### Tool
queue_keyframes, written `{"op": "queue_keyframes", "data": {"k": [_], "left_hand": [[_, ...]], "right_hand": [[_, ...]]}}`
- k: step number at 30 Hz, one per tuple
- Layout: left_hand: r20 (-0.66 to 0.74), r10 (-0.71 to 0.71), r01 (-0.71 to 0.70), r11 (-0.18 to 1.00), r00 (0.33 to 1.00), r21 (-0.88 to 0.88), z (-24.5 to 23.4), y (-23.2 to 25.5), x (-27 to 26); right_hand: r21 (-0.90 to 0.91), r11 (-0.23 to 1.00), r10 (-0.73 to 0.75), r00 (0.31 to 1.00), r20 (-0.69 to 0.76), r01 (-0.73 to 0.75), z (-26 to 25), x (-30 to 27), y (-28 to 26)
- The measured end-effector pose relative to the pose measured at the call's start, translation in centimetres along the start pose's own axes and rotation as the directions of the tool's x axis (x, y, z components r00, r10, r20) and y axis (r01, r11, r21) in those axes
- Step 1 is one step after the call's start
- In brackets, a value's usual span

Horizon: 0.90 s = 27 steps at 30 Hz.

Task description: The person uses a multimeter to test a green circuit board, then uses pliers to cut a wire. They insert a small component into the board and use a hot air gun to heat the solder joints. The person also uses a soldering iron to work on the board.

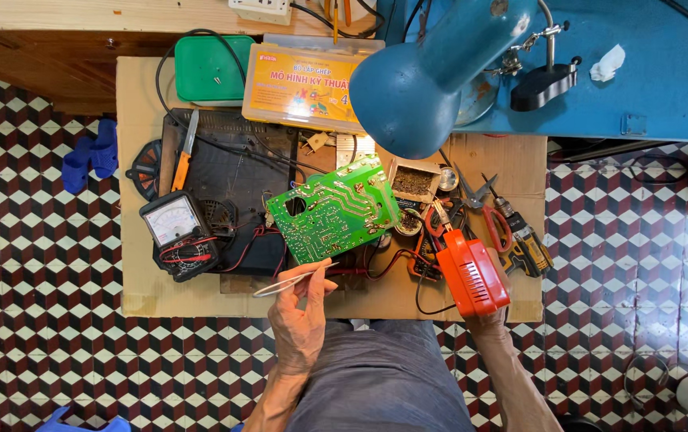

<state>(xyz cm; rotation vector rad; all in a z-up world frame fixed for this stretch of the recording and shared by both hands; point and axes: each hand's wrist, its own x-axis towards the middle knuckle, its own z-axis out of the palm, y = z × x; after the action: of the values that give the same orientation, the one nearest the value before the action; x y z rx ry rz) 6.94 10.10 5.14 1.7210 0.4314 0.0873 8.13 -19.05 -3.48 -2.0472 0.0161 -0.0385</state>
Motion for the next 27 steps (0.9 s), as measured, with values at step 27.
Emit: {"op": "queue_keyframes", "data": {"k": [27], "left_hand": [[-0.001,0.001,-0.001,1.000,1.000,0.003,-1.9,-0.8,-1.3]], "right_hand": [[0.262,0.770,0.603,0.798,0.001,-0.582,4.4,-3.0,0.7]]}}
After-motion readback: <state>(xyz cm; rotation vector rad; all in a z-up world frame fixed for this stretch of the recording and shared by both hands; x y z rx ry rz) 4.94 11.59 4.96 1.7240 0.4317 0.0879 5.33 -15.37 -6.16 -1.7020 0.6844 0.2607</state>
